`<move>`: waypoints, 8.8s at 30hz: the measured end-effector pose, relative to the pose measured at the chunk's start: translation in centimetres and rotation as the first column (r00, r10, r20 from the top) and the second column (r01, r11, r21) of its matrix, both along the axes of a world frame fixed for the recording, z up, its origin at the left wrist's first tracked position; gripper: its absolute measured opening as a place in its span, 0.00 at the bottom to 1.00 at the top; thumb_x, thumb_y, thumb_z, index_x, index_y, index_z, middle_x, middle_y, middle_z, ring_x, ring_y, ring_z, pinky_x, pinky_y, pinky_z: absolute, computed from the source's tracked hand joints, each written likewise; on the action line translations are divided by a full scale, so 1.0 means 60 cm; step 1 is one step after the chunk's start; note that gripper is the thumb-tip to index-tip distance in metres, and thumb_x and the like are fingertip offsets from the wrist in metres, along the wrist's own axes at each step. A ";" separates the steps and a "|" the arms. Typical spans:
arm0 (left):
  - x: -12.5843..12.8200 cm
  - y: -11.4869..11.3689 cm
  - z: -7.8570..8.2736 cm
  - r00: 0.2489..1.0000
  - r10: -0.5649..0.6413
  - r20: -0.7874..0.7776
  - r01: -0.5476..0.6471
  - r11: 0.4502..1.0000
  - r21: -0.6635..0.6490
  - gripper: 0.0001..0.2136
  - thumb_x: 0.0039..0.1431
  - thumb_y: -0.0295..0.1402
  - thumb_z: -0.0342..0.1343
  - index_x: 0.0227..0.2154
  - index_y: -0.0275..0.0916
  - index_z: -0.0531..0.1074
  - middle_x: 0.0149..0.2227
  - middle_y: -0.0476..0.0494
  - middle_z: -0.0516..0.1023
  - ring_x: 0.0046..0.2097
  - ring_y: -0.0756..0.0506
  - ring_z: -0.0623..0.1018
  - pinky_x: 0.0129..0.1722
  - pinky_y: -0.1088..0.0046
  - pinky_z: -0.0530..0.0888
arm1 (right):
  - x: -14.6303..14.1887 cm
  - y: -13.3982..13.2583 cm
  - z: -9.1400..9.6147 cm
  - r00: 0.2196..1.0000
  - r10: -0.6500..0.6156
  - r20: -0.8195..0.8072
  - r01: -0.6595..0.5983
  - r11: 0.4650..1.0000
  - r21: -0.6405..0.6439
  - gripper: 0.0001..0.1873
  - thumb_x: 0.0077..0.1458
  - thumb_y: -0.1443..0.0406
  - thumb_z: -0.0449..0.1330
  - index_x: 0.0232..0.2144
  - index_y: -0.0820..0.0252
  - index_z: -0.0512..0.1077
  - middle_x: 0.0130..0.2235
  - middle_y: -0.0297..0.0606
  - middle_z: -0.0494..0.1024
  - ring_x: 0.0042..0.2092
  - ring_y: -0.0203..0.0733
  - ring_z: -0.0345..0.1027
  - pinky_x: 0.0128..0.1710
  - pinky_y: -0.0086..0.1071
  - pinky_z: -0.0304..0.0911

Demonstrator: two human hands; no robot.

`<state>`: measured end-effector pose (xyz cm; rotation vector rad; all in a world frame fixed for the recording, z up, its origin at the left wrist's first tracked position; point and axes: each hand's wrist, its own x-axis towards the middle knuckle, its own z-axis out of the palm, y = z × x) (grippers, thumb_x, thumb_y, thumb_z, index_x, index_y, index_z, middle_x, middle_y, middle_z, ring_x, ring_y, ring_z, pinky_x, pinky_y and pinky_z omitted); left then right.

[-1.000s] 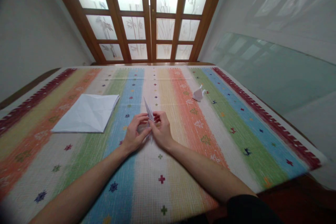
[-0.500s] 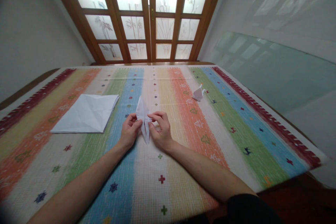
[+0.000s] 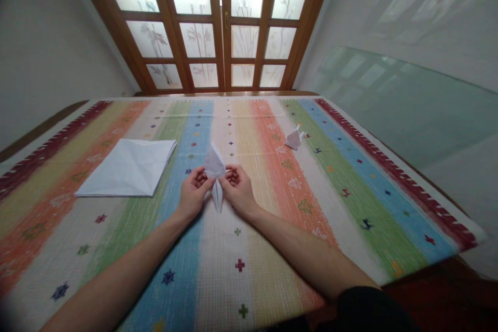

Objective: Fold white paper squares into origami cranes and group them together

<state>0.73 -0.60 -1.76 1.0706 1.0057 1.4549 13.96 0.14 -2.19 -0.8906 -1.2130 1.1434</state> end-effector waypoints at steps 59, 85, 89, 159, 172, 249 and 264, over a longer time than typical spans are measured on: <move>-0.004 0.002 0.000 0.998 0.059 -0.025 -0.059 0.998 -0.035 0.23 0.46 0.34 0.62 0.47 0.40 0.67 0.31 0.53 0.70 0.25 0.54 0.72 0.24 0.78 0.72 | 0.016 0.019 0.009 0.986 0.167 0.009 -0.164 0.979 -0.124 0.18 0.43 0.61 0.64 0.38 0.56 0.66 0.20 0.21 0.64 0.20 0.30 0.56 0.22 0.26 0.54; -0.001 0.003 0.008 0.998 0.031 -0.055 -0.037 0.994 -0.103 0.15 0.40 0.36 0.66 0.28 0.37 0.67 0.22 0.53 0.74 0.23 0.51 0.75 0.26 0.76 0.72 | 0.009 0.014 0.000 0.994 -0.065 0.085 0.071 0.995 -0.074 0.16 0.42 0.59 0.66 0.34 0.57 0.68 0.30 0.31 0.72 0.26 0.33 0.64 0.26 0.28 0.62; 0.000 0.003 0.007 0.997 0.040 -0.064 -0.045 0.995 -0.087 0.15 0.41 0.38 0.65 0.27 0.38 0.66 0.23 0.53 0.73 0.24 0.51 0.74 0.27 0.76 0.71 | 0.010 0.014 0.001 0.997 -0.012 0.078 0.019 0.995 -0.101 0.16 0.43 0.58 0.66 0.31 0.58 0.67 0.28 0.31 0.72 0.26 0.34 0.65 0.27 0.29 0.62; -0.006 -0.002 0.010 0.997 -0.041 0.067 0.047 0.995 -0.088 0.33 0.40 0.33 0.67 0.52 0.39 0.62 0.31 0.53 0.74 0.28 0.52 0.76 0.30 0.77 0.72 | 0.015 0.018 0.008 0.988 0.123 -0.088 -0.137 0.973 -0.185 0.23 0.40 0.58 0.69 0.37 0.55 0.64 0.26 0.25 0.71 0.24 0.31 0.65 0.25 0.27 0.63; -0.009 -0.001 0.010 0.982 0.086 -0.168 -0.096 0.994 -0.050 0.10 0.46 0.39 0.62 0.24 0.37 0.72 0.21 0.52 0.72 0.24 0.51 0.69 0.25 0.76 0.66 | 0.010 0.007 0.008 0.969 0.235 -0.080 -0.246 0.954 -0.169 0.24 0.38 0.63 0.69 0.38 0.54 0.64 0.29 0.27 0.74 0.29 0.33 0.70 0.30 0.28 0.65; -0.040 0.019 0.021 0.991 -0.107 -0.080 0.098 0.990 -0.104 0.12 0.40 0.31 0.62 0.32 0.38 0.74 0.28 0.50 0.73 0.28 0.51 0.70 0.32 0.74 0.68 | 0.039 0.025 -0.002 0.959 0.256 0.121 -0.253 0.967 -0.039 0.11 0.45 0.65 0.65 0.34 0.57 0.71 0.32 0.33 0.74 0.32 0.35 0.68 0.34 0.32 0.66; -0.029 0.016 0.017 0.987 -0.062 -0.149 0.055 0.997 -0.051 0.14 0.39 0.32 0.66 0.30 0.37 0.69 0.28 0.52 0.72 0.26 0.54 0.69 0.27 0.77 0.67 | 0.032 0.024 0.003 0.979 0.162 0.123 -0.151 0.984 -0.089 0.15 0.43 0.61 0.67 0.32 0.57 0.67 0.28 0.30 0.72 0.28 0.33 0.66 0.30 0.30 0.65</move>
